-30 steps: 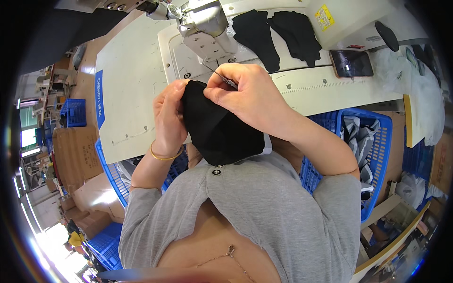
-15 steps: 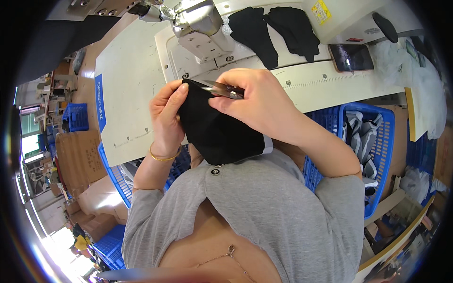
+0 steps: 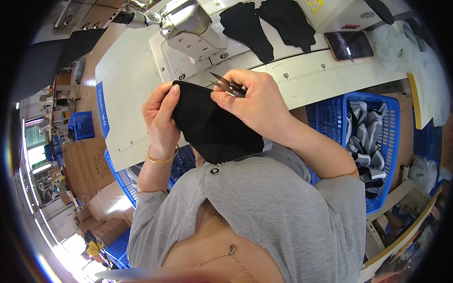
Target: The recorder uses a sewing machine and hand snips to stitch and trim shoe components in a manufacturing setting.
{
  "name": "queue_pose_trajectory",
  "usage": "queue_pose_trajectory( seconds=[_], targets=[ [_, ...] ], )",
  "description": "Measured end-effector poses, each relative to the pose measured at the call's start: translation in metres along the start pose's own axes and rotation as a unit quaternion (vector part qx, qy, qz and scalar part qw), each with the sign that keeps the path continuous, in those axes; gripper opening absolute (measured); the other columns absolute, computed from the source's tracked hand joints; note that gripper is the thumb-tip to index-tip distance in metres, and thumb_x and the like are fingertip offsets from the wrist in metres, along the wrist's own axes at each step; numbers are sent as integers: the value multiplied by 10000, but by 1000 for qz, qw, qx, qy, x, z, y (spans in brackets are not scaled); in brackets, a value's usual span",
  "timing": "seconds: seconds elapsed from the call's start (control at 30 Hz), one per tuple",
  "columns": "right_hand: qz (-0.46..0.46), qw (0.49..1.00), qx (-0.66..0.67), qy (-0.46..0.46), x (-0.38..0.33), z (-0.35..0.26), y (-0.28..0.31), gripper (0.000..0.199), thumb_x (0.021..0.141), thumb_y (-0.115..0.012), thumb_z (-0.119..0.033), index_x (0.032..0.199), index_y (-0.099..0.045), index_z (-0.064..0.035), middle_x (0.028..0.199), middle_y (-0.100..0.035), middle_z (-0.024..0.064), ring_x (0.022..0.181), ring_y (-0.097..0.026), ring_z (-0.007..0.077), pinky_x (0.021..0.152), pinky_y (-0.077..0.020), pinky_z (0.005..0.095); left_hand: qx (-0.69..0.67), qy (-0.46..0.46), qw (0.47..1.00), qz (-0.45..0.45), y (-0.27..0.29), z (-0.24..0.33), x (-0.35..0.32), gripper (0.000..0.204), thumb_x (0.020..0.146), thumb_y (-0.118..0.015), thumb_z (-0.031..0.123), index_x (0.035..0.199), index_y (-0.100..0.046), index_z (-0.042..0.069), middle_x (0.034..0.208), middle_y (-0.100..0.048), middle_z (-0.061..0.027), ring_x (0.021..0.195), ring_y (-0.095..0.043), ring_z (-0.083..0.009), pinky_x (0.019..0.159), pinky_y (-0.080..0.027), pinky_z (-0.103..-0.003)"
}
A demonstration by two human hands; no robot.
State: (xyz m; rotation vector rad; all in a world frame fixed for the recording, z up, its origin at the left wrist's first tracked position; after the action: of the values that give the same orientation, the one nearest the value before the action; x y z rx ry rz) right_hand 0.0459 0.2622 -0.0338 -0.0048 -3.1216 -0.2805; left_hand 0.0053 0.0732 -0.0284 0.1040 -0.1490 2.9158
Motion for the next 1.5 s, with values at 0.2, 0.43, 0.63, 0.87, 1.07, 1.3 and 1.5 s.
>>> queue_pose_trajectory(
  seconds=[0.2,0.43,0.63,0.87,1.07,1.3,1.5],
  targets=[
    [-4,999,34,-22,-1,0,0,91,836,-701,-80,826,-664,3,711,-603,-35,642,-477,14,575,-384,186,14,-8,1000,-12,2,-1,1,124,936,-633,63,978,-670,-48,828,-640,4,739,-540,-37,654,-446,-182],
    [16,999,49,-12,3,3,0,137,837,-709,-130,804,-636,-19,649,-565,-28,615,-468,24,540,-380,212,10,-13,1000,-10,1,-2,5,127,934,-640,67,975,-669,-49,830,-641,3,742,-542,-36,656,-447,-181],
    [-22,986,167,-10,18,10,-6,158,880,-693,-145,862,-664,9,720,-599,-38,720,-509,26,636,-421,203,11,-19,999,-34,4,15,20,134,929,-655,91,969,-677,-35,823,-651,7,746,-549,-37,661,-453,-185],
    [-23,991,113,62,31,-17,-20,220,921,-667,-181,935,-693,37,694,-555,-46,666,-458,21,577,-378,211,128,-7,984,-126,19,51,73,172,921,-659,149,926,-691,-20,798,-656,24,737,-547,-26,661,-448,-187],
    [38,985,119,120,46,-29,-20,210,920,-651,-171,910,-687,36,646,-506,-60,627,-420,11,536,-343,210,76,33,983,-166,18,60,106,119,871,-698,66,964,-676,-5,879,-676,-33,753,-606,-64,708,-492,-204],
    [68,982,127,122,55,-40,-16,203,916,-642,-158,868,-668,37,639,-483,-73,625,-394,3,538,-325,208,32,131,987,-86,14,66,118,120,830,-720,57,916,-683,-17,873,-679,-41,785,-624,-92,713,-493,-234],
    [70,978,148,126,59,-37,-16,197,912,-645,-157,873,-672,35,641,-490,-71,634,-398,8,550,-330,211,42,125,988,-86,3,81,120,151,783,-751,12,810,-606,42,913,-665,-57,881,-631,-115,801,-476,-215]
  ],
)
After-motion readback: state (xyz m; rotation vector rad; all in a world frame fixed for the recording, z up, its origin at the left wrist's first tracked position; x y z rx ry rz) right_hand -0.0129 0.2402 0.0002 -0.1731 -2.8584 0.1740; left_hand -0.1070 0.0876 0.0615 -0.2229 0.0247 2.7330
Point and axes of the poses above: each hand's wrist, its own x-axis towards the middle knuckle, its own y-axis out of the back of the hand, z = x × y, the point moved 4 cm from there along x, towards the middle knuckle
